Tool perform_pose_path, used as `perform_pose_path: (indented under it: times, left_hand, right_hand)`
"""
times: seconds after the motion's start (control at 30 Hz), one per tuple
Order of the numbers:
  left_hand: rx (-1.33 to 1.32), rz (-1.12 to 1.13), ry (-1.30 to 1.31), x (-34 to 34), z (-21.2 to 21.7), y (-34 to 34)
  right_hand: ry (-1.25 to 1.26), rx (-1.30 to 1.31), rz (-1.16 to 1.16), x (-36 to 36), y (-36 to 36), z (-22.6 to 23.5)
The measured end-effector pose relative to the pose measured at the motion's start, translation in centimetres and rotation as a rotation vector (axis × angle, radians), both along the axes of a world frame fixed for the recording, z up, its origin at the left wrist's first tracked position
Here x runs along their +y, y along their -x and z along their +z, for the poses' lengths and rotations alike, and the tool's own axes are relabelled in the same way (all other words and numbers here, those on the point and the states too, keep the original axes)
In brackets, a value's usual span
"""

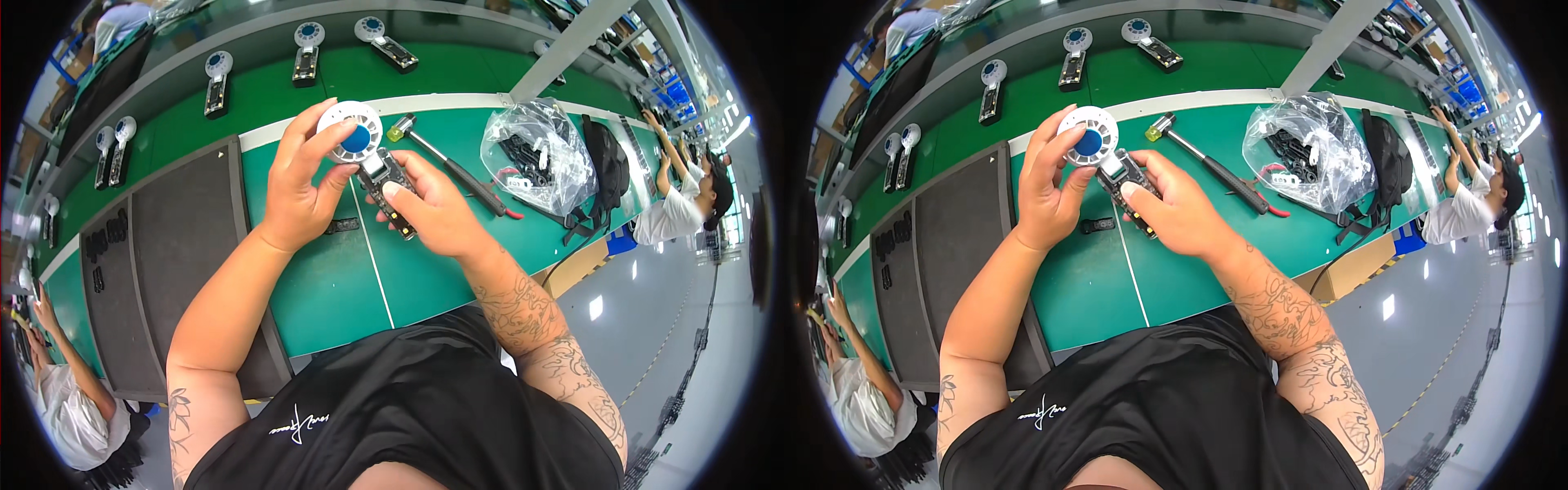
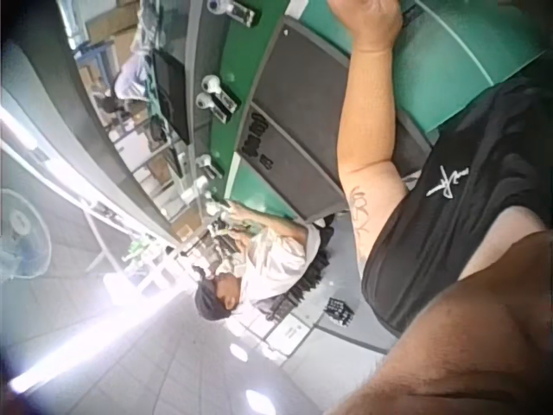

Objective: Assembling small electronic devices by attaching circular components to circuit boards and tapping them into place using a small hammer.

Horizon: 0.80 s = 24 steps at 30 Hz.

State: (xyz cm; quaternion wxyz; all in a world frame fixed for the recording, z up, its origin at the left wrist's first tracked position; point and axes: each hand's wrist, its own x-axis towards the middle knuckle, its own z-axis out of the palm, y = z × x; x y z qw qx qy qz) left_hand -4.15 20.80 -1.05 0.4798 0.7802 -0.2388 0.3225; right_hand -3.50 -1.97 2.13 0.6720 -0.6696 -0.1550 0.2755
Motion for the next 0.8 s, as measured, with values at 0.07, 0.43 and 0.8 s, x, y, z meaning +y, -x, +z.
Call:
perform_pose_path:
  times: [0.07, 0.43, 0.8]
  left_hand:
    - [-0.006, -0.052, 0.028, 0.1, -0.1, 0.1]
    - [0.22, -0.338, 0.161, -1.2, -0.4, 1.1]
    - [0.569, -0.498, 0.637, -0.6, -1.0, 1.5]
  right_hand:
    - [-0.028, -0.046, 0.019, -0.3, 0.5, -0.5]
    - [-0.275, -0.018, -0.096, -0.2, 2.1, -0.8]
    - [0.298, -0.615, -0.043, -1.4, 4.6, 2.1]
